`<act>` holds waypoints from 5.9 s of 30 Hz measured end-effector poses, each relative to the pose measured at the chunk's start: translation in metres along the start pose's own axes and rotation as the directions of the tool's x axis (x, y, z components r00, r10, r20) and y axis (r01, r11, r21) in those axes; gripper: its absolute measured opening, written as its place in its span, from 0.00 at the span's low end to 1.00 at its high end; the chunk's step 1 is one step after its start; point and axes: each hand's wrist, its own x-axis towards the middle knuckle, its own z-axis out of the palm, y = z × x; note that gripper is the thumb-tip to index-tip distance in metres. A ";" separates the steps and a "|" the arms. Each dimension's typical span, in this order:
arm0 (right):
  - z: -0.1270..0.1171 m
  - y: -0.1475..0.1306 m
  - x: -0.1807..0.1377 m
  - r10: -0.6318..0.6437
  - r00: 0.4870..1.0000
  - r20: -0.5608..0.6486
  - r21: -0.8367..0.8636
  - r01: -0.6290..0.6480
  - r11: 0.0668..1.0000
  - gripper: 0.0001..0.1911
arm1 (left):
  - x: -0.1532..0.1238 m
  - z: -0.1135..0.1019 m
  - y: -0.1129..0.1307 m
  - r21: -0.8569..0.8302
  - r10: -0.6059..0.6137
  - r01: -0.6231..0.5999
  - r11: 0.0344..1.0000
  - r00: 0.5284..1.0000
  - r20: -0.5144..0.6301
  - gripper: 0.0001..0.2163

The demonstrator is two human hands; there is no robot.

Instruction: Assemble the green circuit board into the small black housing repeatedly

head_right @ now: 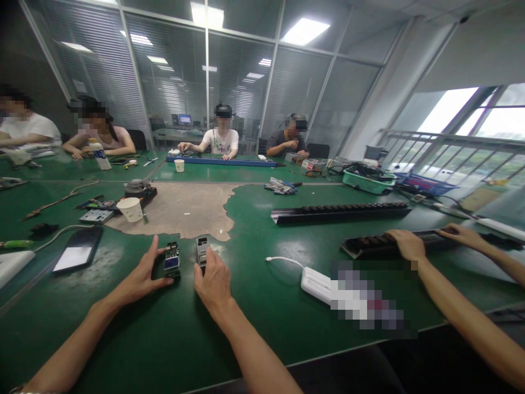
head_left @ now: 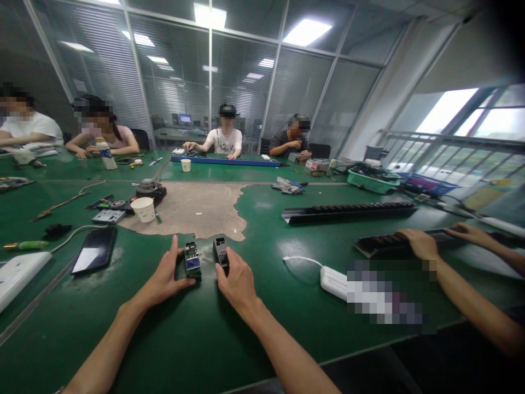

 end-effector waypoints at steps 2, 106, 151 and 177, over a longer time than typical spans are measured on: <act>0.002 0.003 -0.002 -0.002 1.000 -0.010 0.000 0.002 1.000 0.28 | 0.000 0.000 -0.001 -0.007 -0.004 0.004 1.000 1.000 -0.003 0.53; -0.006 -0.015 0.013 0.023 0.999 -0.034 0.051 -0.022 0.998 0.24 | 0.000 -0.001 -0.006 0.033 0.035 -0.034 0.999 0.999 -0.011 0.55; 0.029 -0.079 0.011 -0.010 0.985 0.172 -0.060 0.020 0.998 0.36 | -0.001 0.004 -0.010 0.197 0.058 -0.044 0.980 0.996 -0.067 0.55; -0.001 -0.013 0.011 0.056 0.994 0.090 -0.133 -0.044 0.990 0.34 | -0.001 -0.001 0.003 -0.014 0.001 -0.001 1.000 1.000 -0.007 0.56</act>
